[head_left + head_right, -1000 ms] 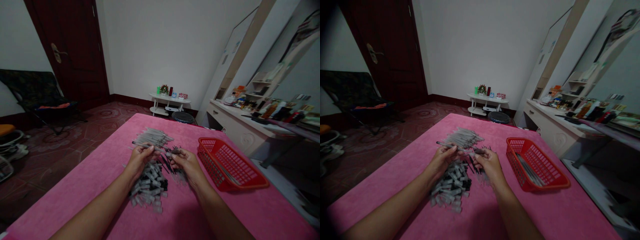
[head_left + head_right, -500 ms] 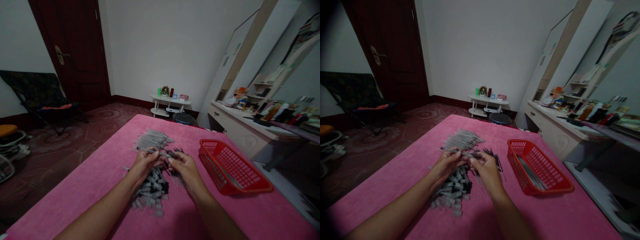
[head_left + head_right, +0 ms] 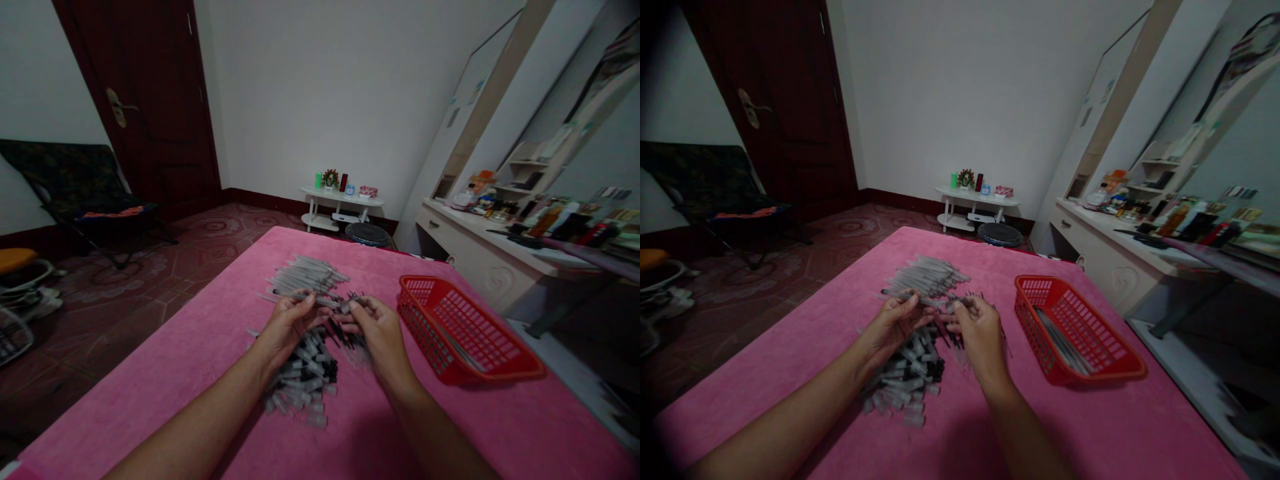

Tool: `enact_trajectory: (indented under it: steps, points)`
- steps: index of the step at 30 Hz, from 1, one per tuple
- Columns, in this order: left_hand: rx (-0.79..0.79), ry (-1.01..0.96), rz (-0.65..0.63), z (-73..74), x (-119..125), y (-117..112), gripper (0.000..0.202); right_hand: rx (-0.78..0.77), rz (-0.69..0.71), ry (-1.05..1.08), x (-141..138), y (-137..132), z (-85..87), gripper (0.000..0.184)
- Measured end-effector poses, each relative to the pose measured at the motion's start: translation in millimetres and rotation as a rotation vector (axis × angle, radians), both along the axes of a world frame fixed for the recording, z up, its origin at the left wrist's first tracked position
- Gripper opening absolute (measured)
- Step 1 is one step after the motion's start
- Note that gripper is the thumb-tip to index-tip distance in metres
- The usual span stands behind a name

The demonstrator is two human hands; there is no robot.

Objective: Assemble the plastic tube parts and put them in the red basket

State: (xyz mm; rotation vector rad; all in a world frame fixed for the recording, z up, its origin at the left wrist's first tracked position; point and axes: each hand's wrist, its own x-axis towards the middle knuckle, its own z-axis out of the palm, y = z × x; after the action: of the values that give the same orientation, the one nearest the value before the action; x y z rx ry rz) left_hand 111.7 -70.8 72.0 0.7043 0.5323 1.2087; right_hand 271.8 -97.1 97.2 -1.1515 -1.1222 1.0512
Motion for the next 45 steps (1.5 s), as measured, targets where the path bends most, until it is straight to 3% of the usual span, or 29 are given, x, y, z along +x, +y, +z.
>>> enact_trajectory:
  steps: [5,9,15,19,23,28,45]
  points:
    - [0.015,0.043,0.061,0.3,1,0,0.033,-0.044,-0.052,-0.06,7,4,2.0,0.018]
    - [0.009,0.072,0.105,0.1,2,-2,0.035,-0.005,0.04,-0.35,13,7,-5.8,0.016]
    - [0.034,0.127,0.154,-1.5,1,-2,0.034,0.109,0.01,-0.669,15,6,-14.1,0.022]
    - [0.061,0.164,0.182,-2.3,1,-1,0.032,0.161,0.093,-0.669,12,4,-10.8,0.024]
    - [0.105,0.185,0.202,-1.9,0,-1,0.031,0.173,0.047,-0.68,10,1,-4.6,0.031]
    - [0.107,0.214,0.223,-1.4,0,-2,0.031,0.186,0.021,-0.763,7,-2,0.0,0.011]
    - [0.103,0.319,0.268,3.6,-4,-2,0.033,0.301,-0.021,-0.907,10,-1,-2.9,0.013]
